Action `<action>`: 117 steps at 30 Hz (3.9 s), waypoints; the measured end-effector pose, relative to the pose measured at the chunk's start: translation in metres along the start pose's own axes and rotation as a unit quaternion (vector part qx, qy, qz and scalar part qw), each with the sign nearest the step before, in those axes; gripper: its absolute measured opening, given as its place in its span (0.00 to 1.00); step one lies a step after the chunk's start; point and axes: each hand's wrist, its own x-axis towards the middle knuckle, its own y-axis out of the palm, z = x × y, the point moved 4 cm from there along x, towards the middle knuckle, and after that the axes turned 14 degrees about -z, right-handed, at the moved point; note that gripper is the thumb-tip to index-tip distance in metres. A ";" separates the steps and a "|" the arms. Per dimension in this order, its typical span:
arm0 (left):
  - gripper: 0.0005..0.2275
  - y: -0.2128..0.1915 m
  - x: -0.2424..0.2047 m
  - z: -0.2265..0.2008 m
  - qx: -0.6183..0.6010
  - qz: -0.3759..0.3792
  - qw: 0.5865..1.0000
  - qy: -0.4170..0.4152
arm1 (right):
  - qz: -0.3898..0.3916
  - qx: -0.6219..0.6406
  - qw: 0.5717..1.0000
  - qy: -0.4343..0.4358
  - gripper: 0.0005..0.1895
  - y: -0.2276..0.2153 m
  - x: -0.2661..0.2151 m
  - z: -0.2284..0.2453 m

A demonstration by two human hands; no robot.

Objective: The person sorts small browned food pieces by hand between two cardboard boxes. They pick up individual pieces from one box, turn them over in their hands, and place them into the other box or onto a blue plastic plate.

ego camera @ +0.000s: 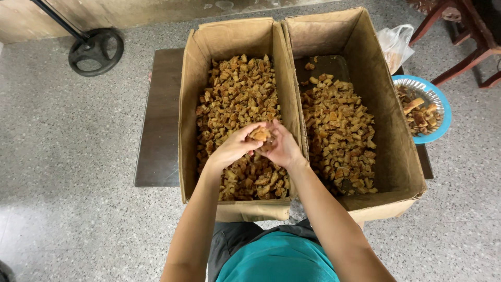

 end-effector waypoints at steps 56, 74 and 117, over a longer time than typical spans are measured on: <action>0.23 0.020 0.017 -0.020 -0.241 -0.131 0.959 0.067 | 0.042 0.098 0.994 -0.011 0.29 0.004 -0.009 0.007; 0.25 0.085 0.009 0.057 0.492 0.076 0.859 0.122 | 0.095 0.256 0.961 -0.043 0.14 0.002 -0.004 0.017; 0.16 0.018 0.043 -0.022 -0.248 -0.082 0.961 0.088 | 0.216 0.181 0.959 -0.012 0.31 0.011 -0.010 0.013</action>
